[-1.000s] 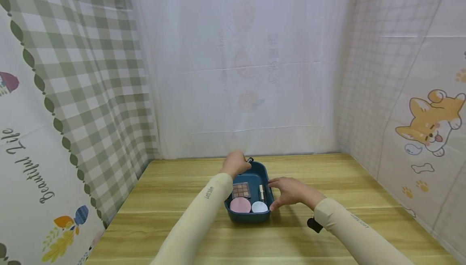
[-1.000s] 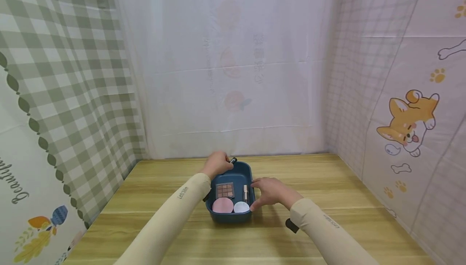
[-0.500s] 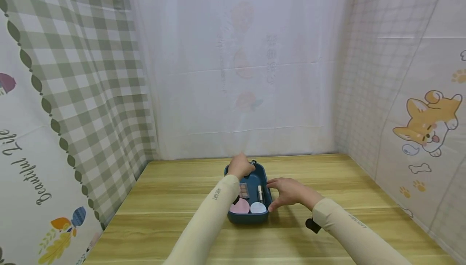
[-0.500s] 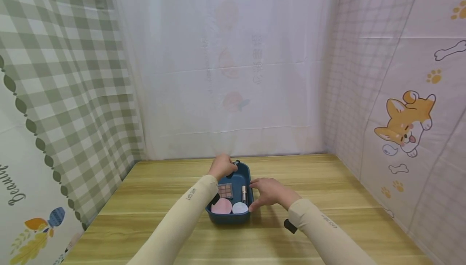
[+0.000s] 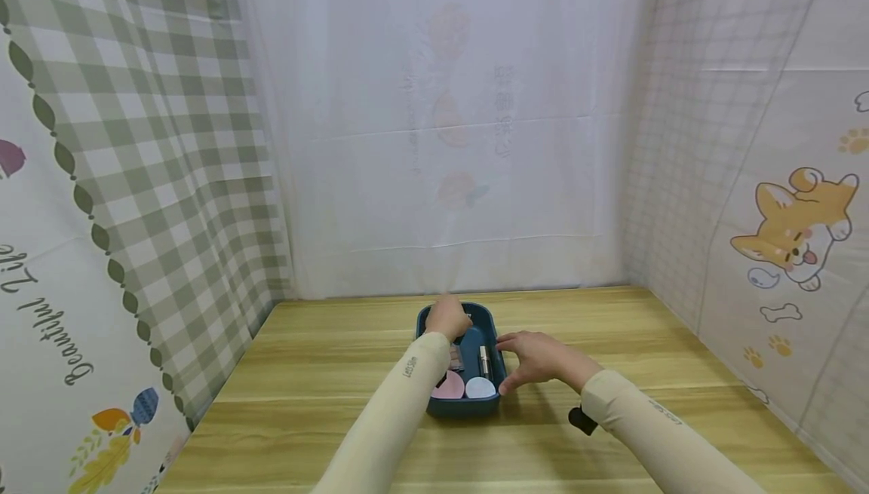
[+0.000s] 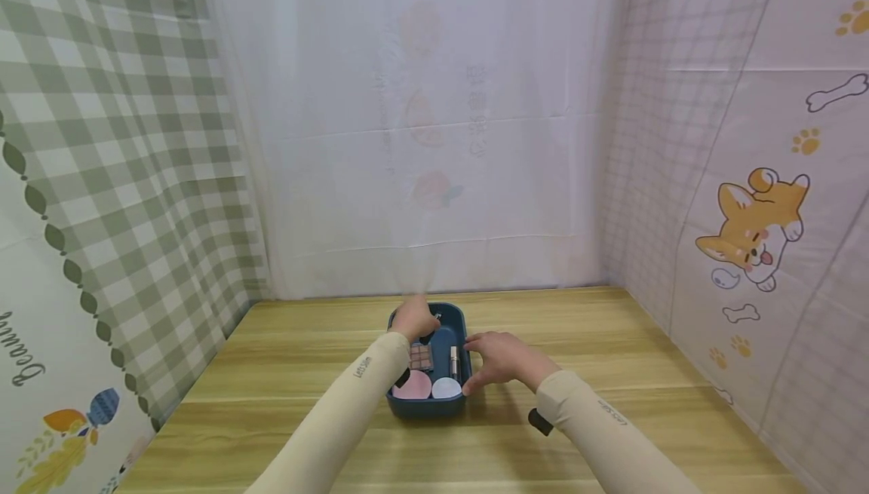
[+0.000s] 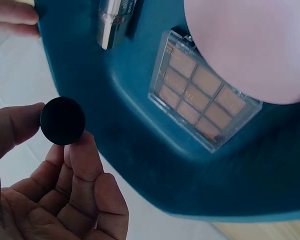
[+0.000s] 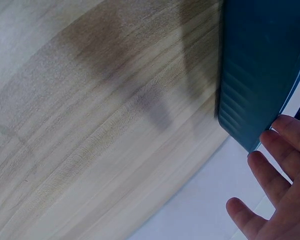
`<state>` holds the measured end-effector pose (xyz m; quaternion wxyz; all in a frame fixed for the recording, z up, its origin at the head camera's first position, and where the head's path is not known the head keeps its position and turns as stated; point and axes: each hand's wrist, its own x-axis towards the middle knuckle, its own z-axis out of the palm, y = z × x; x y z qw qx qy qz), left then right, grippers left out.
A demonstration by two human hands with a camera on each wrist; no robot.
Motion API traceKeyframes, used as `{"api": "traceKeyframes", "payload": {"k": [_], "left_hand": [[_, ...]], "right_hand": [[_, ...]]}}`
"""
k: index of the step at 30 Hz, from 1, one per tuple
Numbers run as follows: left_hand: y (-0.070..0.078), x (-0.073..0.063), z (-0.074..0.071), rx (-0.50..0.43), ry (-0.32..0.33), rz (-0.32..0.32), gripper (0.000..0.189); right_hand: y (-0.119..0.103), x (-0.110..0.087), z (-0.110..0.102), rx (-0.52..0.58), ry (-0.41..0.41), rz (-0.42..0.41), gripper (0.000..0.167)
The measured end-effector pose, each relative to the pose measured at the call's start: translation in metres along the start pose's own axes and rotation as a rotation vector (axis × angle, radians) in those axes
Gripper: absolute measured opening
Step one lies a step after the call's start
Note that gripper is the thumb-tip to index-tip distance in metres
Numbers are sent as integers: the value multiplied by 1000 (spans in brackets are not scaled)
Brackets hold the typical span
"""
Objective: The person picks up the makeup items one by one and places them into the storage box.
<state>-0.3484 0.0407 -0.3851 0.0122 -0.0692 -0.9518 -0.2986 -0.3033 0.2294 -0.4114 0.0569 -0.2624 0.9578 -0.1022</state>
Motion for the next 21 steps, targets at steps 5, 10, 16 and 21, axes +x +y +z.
{"api": "traceKeyframes", "payload": {"k": [5, 10, 16, 21], "left_hand": [[1, -4, 6, 16, -28, -15, 18], [1, -4, 11, 17, -59, -23, 20], [0, 1, 18, 60, -70, -45, 18], [0, 2, 23, 84, -80, -52, 15]], "right_hand": [[1, 0, 1, 5, 0, -1, 83], [2, 0, 1, -1, 6, -17, 83], [2, 0, 1, -1, 5, -19, 82], [1, 0, 0, -2, 7, -24, 81]]}}
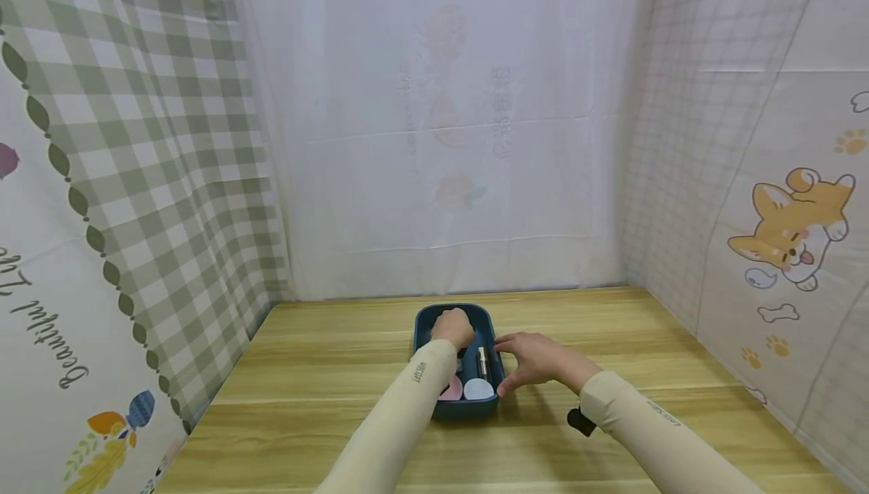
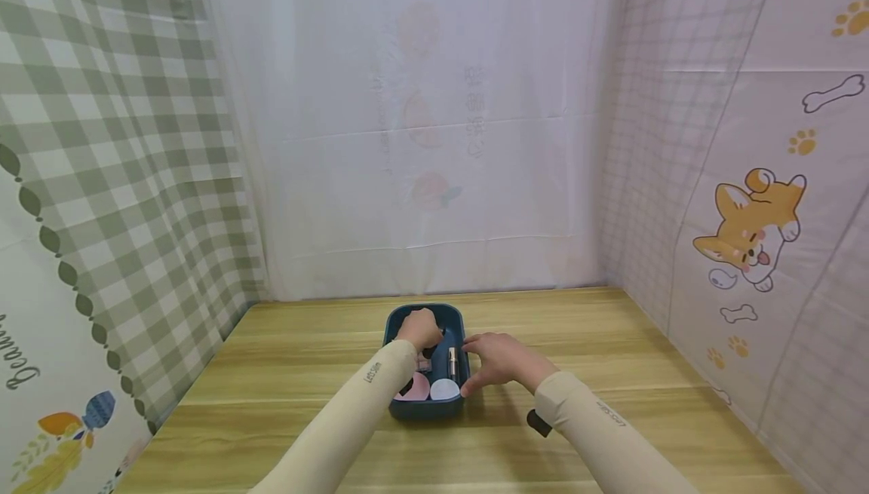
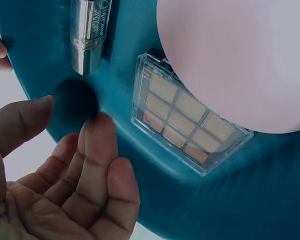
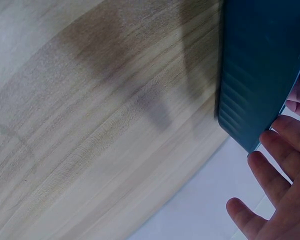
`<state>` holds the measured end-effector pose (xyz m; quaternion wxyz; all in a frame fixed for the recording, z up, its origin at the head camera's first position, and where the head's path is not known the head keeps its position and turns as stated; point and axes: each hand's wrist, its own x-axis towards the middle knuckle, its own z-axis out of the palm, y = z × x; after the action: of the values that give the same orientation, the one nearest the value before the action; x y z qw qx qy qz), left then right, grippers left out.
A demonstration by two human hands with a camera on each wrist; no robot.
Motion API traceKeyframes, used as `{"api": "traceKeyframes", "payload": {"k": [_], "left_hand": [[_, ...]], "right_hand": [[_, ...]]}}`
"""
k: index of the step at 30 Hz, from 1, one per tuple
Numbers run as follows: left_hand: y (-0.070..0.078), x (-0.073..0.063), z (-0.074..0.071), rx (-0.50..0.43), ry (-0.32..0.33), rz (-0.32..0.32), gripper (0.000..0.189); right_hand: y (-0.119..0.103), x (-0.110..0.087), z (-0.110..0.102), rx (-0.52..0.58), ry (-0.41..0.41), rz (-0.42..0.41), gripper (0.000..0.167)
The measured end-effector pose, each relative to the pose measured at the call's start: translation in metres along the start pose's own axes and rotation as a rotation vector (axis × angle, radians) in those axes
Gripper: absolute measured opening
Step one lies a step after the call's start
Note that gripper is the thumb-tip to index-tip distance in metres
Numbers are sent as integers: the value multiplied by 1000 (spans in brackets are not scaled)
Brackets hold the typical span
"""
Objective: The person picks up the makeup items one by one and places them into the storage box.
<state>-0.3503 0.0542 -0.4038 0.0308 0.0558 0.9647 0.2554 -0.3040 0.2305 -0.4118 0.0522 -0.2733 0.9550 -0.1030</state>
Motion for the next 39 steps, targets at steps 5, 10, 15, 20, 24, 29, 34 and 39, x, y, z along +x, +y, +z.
{"api": "traceKeyframes", "payload": {"k": [5, 10, 15, 20, 24, 29, 34, 39], "left_hand": [[-2, 0, 4, -14, -26, -6, 11], [-3, -1, -1, -12, -37, -3, 13], [-5, -2, -10, -5, -29, 23, 14], [-7, -2, -18, 2, -19, 49, 11], [-8, -7, -28, 16, -25, 80, 11], [-13, -6, -40, 12, -6, 108, 9], [-20, -1, -54, 53, 15, 144, 31], [-35, 3, -70, 55, 39, 187, 39]], "right_hand": [[0, 0, -1, -2, 6, -12, 81], [1, 0, -2, -8, 6, -8, 82], [1, 1, -2, -15, -1, -3, 83], [0, 1, -3, 5, -12, 5, 83], [1, 0, -4, 21, -21, 7, 83], [4, -1, -6, 14, -26, 18, 83], [6, -3, -8, 42, -17, 35, 81], [14, -7, -13, 13, 55, 62, 74]]}}
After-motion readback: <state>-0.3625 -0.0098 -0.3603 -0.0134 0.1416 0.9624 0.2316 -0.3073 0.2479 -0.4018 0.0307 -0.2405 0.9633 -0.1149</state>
